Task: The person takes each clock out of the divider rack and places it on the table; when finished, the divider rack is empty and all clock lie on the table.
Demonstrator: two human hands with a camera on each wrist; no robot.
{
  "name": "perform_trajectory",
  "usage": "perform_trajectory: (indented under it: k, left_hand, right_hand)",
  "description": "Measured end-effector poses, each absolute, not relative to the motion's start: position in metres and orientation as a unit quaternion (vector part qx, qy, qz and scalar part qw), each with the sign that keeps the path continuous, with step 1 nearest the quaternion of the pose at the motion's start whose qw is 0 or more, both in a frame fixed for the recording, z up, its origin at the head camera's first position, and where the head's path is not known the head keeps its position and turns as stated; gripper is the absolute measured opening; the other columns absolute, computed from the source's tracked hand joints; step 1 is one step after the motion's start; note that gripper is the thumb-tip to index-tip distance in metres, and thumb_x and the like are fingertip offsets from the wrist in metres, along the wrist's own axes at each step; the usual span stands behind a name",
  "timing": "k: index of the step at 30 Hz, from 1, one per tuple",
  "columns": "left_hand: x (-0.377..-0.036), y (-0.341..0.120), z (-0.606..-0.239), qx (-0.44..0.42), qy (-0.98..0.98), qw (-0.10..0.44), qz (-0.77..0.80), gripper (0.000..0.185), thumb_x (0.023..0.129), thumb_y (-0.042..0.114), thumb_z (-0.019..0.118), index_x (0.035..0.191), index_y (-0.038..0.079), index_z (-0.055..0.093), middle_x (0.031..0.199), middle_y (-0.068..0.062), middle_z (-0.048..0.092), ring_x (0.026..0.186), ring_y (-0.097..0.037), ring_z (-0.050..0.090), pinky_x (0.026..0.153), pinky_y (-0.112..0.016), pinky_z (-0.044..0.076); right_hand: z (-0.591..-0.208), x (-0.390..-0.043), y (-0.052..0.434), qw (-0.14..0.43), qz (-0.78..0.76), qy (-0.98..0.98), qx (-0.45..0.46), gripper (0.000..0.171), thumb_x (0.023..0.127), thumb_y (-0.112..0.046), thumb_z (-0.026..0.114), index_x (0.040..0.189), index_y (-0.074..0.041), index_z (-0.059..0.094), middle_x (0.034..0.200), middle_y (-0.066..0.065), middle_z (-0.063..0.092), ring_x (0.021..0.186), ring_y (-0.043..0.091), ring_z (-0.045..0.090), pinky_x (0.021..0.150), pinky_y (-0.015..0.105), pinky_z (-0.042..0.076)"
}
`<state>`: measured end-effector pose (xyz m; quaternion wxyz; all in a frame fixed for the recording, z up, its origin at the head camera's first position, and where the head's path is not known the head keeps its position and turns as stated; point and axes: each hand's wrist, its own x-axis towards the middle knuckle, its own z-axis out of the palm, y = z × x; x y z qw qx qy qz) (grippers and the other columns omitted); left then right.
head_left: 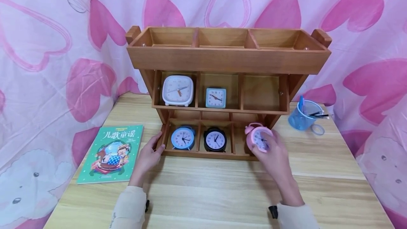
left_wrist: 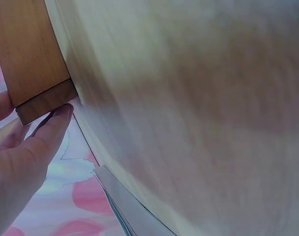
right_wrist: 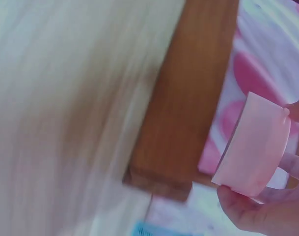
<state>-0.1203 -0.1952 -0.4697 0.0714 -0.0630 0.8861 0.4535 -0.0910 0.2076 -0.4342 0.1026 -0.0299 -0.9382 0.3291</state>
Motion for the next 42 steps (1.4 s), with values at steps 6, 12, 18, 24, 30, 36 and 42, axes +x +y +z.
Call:
perform_trajectory:
  k: [6,12,18,24,30,36,42]
  left_hand:
    - [-0.121,-0.197,-0.467,-0.065,0.881,0.082,0.462,0.056,0.100,0.018,0.050,0.152,0.019,0.031,0.154,-0.018,0.033,0.139,-0.039,0.031,0.112,-0.053,0.028]
    - [-0.122,-0.197,-0.467,-0.061,0.888,0.085,0.448,0.056,0.100,0.020,0.050,0.153,0.020,0.030,0.155,-0.017,0.031,0.141,-0.040,0.028,0.113,-0.055,0.025]
    - [-0.122,-0.196,-0.467,-0.055,0.895,0.090,0.434,0.057,0.100,0.020,0.048,0.153,0.019,0.028,0.155,-0.020,0.030,0.140,-0.042,0.029,0.112,-0.056,0.026]
    - [-0.122,-0.195,-0.466,-0.055,0.893,0.097,0.436,0.056,0.101,0.021,0.047,0.154,0.021,0.027,0.156,-0.019,0.028,0.140,-0.042,0.027,0.111,-0.058,0.027]
    - [-0.123,-0.195,-0.467,-0.050,0.894,0.096,0.435,0.056,0.101,0.021,0.047,0.153,0.019,0.028,0.155,-0.019,0.029,0.140,-0.042,0.029,0.111,-0.057,0.028]
    - [-0.124,-0.196,-0.467,-0.050,0.892,0.095,0.439,0.056,0.101,0.019,0.047,0.153,0.019,0.028,0.154,-0.019,0.031,0.140,-0.041,0.029,0.111,-0.057,0.028]
    - [-0.124,-0.197,-0.469,-0.046,0.891,0.089,0.442,0.056,0.100,0.018,0.048,0.153,0.018,0.028,0.154,-0.019,0.032,0.139,-0.041,0.031,0.111,-0.056,0.029]
  right_hand:
    - [-0.420,-0.073,0.242,0.125,0.315,-0.937,-0.089,0.062,0.084,-0.032,0.074,0.132,0.001,0.054,0.145,0.031,0.034,0.123,0.051,0.040,0.091,0.067,0.043]
    - [-0.430,-0.079,0.280,0.127,0.301,-0.936,-0.132,0.065,0.084,-0.034,0.073,0.133,0.005,0.053,0.139,0.034,0.037,0.118,0.050,0.040,0.091,0.069,0.041]
    - [-0.448,-0.100,0.307,0.054,0.261,-0.956,-0.121,0.069,0.085,-0.034,0.073,0.130,0.013,0.051,0.129,0.039,0.039,0.112,0.053,0.039,0.089,0.069,0.042]
    - [-0.457,-0.108,0.317,0.009,0.260,-0.958,-0.122,0.068,0.084,-0.031,0.073,0.129,0.015,0.049,0.124,0.040,0.040,0.109,0.052,0.039,0.087,0.066,0.045]
    - [-0.454,-0.101,0.312,0.017,0.264,-0.955,-0.132,0.070,0.090,-0.038,0.065,0.132,0.015,0.047,0.136,0.044,0.031,0.117,0.059,0.036,0.091,0.071,0.038]
    - [-0.429,-0.099,0.264,0.100,0.291,-0.948,-0.076,0.054,0.092,-0.032,0.061,0.129,0.007,0.053,0.142,0.035,0.035,0.124,0.055,0.037,0.091,0.070,0.040]
    - [-0.422,-0.108,0.190,0.091,0.331,-0.938,0.052,0.043,0.093,-0.032,0.063,0.125,-0.002,0.059,0.127,0.020,0.056,0.109,0.037,0.055,0.087,0.053,0.051]
